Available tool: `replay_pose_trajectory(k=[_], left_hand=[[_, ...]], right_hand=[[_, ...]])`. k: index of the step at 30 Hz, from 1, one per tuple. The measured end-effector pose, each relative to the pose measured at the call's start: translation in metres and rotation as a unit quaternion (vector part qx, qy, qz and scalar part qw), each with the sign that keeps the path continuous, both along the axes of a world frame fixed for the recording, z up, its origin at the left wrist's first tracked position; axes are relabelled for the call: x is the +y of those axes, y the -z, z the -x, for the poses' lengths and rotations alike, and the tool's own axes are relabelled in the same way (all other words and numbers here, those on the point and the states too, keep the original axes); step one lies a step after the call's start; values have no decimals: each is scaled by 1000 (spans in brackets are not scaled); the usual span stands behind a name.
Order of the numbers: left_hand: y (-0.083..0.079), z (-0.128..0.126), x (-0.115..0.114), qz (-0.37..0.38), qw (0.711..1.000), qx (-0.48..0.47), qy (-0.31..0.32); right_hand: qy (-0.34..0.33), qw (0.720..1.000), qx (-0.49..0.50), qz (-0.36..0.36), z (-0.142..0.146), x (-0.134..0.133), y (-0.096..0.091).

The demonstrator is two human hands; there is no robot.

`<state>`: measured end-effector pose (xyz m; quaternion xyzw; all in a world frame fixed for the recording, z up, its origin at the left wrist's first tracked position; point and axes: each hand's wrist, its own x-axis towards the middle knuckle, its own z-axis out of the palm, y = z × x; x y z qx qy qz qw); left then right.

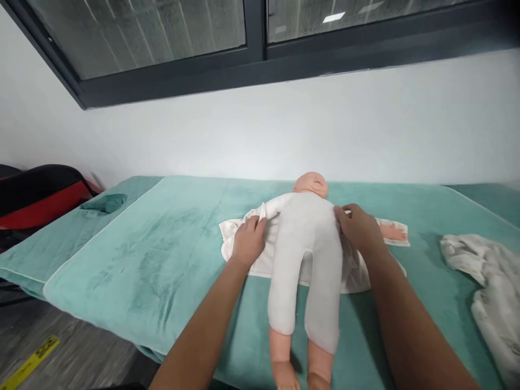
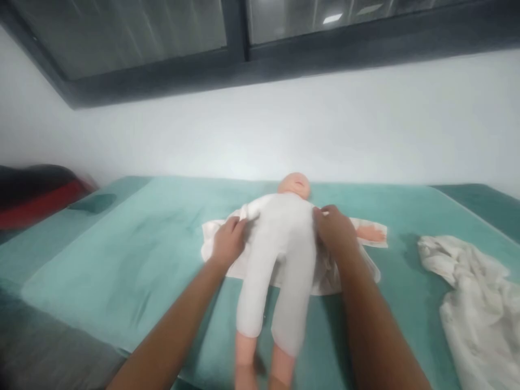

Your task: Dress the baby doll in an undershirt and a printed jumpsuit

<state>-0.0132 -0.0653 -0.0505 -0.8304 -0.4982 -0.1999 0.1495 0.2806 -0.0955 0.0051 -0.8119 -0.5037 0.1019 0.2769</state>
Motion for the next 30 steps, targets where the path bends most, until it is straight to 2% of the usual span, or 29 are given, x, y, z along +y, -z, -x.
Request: replay_pose_trajectory(k=[4,7,11,13,16,18,20,24,27,30], left_hand=[[1,0,0,6,1000,11,-1],[1,0,1,11,1000,6,8],[-1,-1,-1,24,999,-13,17],[-4,-3,-4,44,998,-41,22],[-11,-9,-8,82,981,-175,9],[-21,-16,-7,101,949,-298,-17],[-35,-24,-3,108,921,-372,-40],[-70,-44,12,93,889,-445,-61],[-95,-60,21,102,858,-499,-68],[-113,-77,22,126,847,-514,-39]], right_hand=[[-12,999,33,-18,10,-8,3],[-30,991,129,-1,15,-8,4],[-52,943,325,-38,22,-3,15],[-73,919,383,-59,24,-1,21],[-124,893,424,-88,23,-1,28],[-149,873,454,-101,20,-3,30],[-161,848,494,-106,19,-6,28],[-223,789,565,-94,21,-12,17],[-252,770,579,-92,23,-16,11],[-257,757,595,-76,23,-20,10]])
